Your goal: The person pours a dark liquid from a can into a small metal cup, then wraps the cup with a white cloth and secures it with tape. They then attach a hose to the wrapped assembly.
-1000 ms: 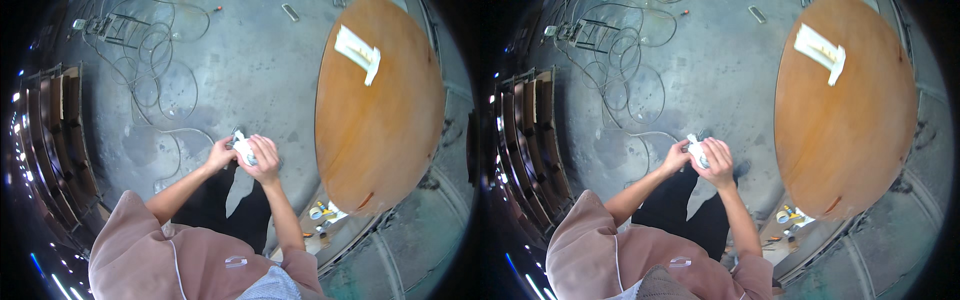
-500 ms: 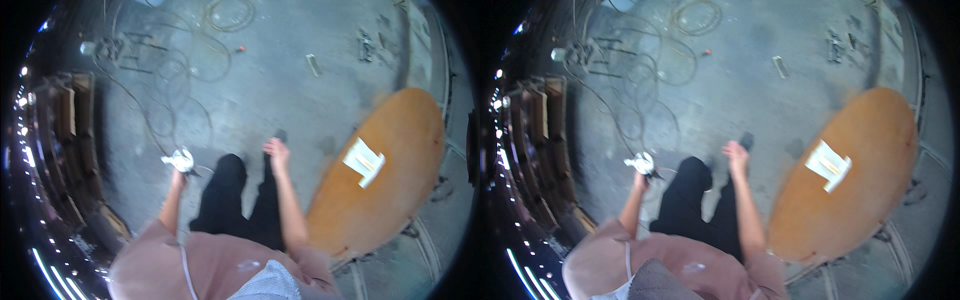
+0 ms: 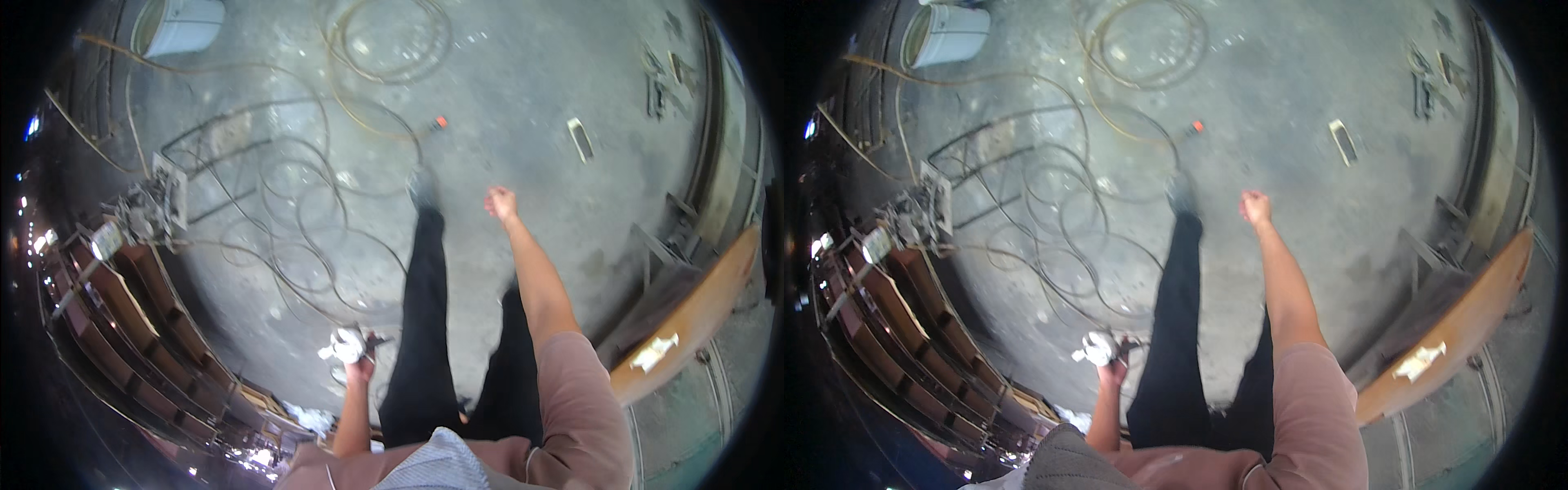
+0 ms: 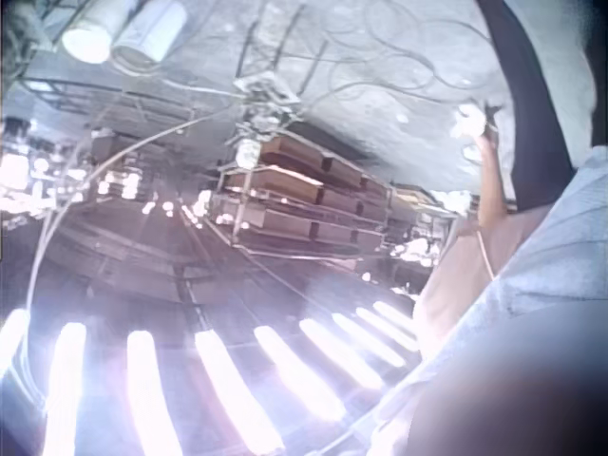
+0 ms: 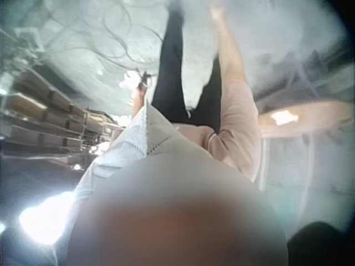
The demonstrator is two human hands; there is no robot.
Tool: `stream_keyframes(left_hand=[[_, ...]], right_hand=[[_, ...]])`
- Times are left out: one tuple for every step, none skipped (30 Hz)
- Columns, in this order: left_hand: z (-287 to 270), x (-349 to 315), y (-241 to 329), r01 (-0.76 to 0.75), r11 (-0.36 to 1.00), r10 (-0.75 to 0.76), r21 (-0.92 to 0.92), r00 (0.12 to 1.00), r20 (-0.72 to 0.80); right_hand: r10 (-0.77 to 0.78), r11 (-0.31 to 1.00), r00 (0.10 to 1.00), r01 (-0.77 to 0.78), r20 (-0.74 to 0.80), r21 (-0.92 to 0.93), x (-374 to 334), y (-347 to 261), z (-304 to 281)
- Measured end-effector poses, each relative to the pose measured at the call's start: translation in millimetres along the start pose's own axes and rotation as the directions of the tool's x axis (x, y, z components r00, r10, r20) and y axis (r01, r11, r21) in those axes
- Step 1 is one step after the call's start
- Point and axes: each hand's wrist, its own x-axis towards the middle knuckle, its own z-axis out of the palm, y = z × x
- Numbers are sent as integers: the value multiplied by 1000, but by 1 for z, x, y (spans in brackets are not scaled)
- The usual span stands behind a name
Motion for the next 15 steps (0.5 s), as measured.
stream_keyframes(left_hand=[[11, -4, 14, 0, 998, 6, -55, 996, 93], [22, -5, 26, 27, 996, -17, -79, 993, 114], [31, -8, 35, 41, 997, -35, -61, 996, 86], [38, -11, 42, 59, 995, -46, -78, 987, 155], [45, -12, 49, 72, 996, -66, -50, 991, 115], [51, -10, 57, 69, 997, -62, -36, 985, 160], [55, -9, 59, 67, 997, -62, -26, 985, 159], [58, -8, 65, 75, 997, -72, -26, 992, 104], [62, -5, 66, 88, 996, -87, -30, 995, 46], [66, -2, 70, 85, 996, -85, -15, 996, 19], [72, 2, 73, 51, 999, -50, -1, 998, 36], [78, 4, 77, 22, 1000, -23, 21, 1000, 7], [85, 5, 82, 0, 999, 1, 44, 1000, -22], [94, 3, 86, -36, 992, 42, 122, 998, -44], [104, 2, 93, -67, 991, 66, 114, 998, 13]], right_hand=[[-38, 994, 998, 43, 47, -101, 20, -18, 38], [-27, 973, 999, 36, 45, -229, 41, -43, 75], [-131, 971, 985, 150, 110, -188, 56, -66, 109], [-171, 966, 978, 190, 120, -177, 61, -82, 144], [-136, 971, 984, 156, 117, -184, 67, -101, 176], [-141, 981, 976, 160, 167, -106, 75, -121, 202], [-86, 994, 972, 99, 217, -49, 79, -135, 222], [-30, 999, 961, 33, 276, -7, 83, -146, 242], [48, 998, 959, -56, 279, 21, 88, -154, 257], [124, 989, 950, -142, 288, 43, 94, -161, 268], [197, 972, 936, -226, 293, 69, 100, -165, 273], [204, 972, 934, -228, 293, 50, 105, -165, 274], [205, 974, 933, -224, 295, 29, 110, -166, 269], [206, 976, 934, -219, 290, 11, 114, -164, 259], [206, 977, 937, -214, 281, -3, 116, -161, 245]])
